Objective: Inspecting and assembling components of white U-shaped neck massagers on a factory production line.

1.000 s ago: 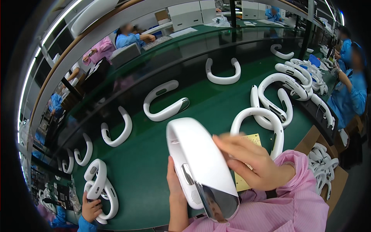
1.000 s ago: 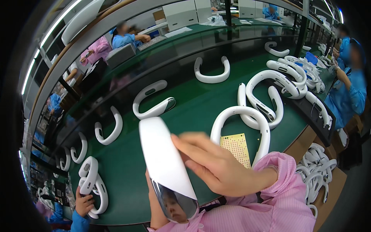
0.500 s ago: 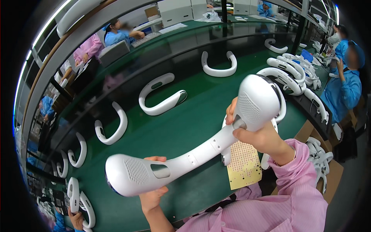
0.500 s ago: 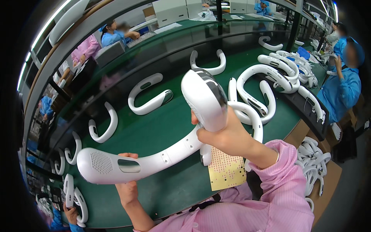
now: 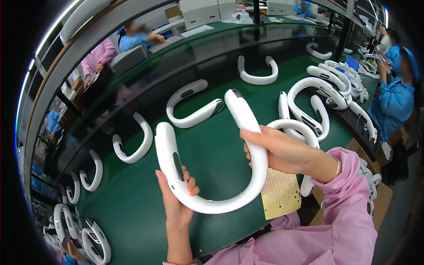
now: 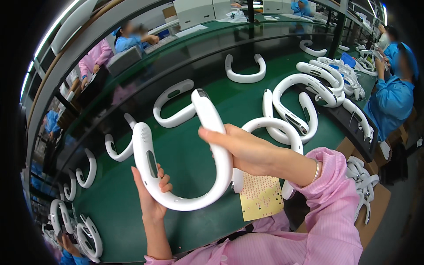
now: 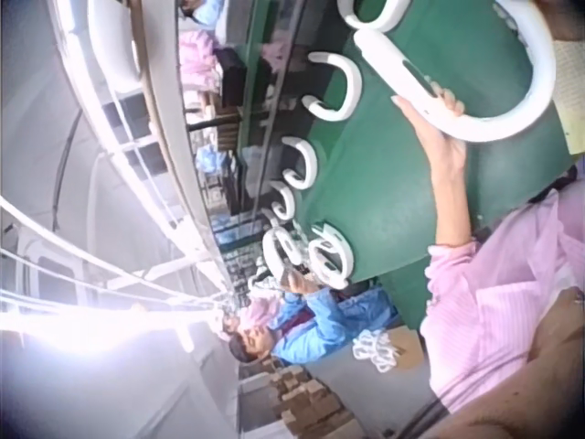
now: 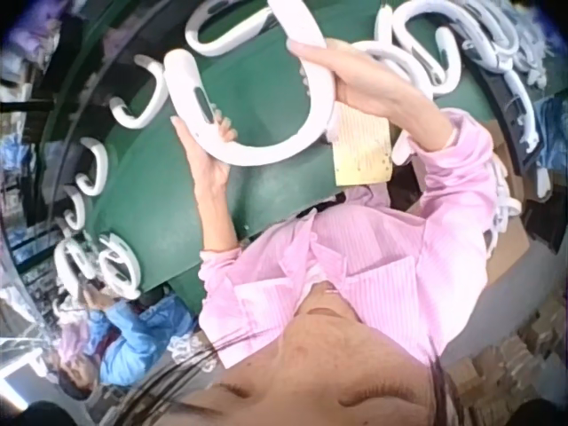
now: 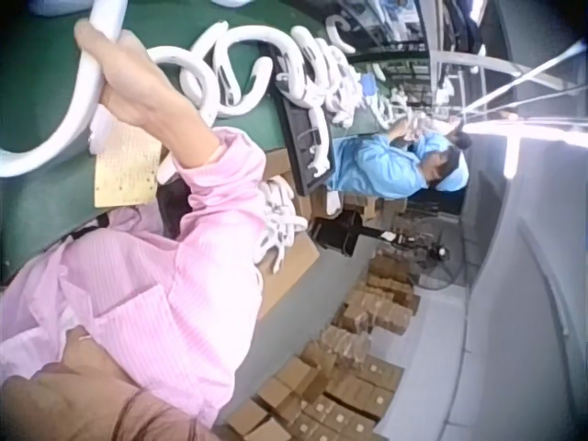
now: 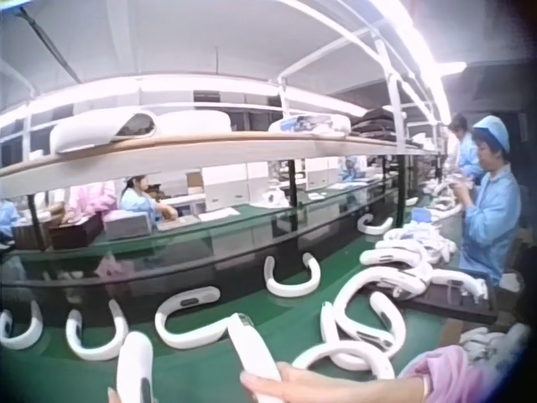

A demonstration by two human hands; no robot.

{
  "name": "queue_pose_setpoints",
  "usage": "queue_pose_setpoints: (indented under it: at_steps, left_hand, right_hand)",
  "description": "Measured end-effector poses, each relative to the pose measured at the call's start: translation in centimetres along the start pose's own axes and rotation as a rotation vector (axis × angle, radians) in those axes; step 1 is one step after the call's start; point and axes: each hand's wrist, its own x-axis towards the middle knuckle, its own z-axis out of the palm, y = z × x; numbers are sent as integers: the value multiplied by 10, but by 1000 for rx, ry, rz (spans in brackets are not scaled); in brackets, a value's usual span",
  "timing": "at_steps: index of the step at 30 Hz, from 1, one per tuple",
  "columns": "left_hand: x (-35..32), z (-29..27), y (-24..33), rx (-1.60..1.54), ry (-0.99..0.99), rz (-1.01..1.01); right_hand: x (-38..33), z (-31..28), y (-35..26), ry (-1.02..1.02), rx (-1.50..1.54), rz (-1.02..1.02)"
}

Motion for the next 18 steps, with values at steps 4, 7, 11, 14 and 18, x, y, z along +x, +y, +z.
queue_pose_setpoints:
  at_steps: [4, 7, 11, 14, 18]
  left_hand:
    - [40, -4, 2, 452, 63, 65]
    - [123, -47, 1, 1234, -17, 557]
    - [200, -44, 7, 2032, -216, 949]
    - [233, -50, 15, 2281, -229, 845]
    - [217, -26, 34, 2137, -407, 925]
  right_hand:
    - [28, -18, 0, 183, -87, -94]
    - [62, -51, -18, 301, 45, -36]
    - [127, -75, -50, 449, 241, -133]
    - [183, -88, -70, 482, 395, -212]
    - [216, -126, -70, 467, 150, 30]
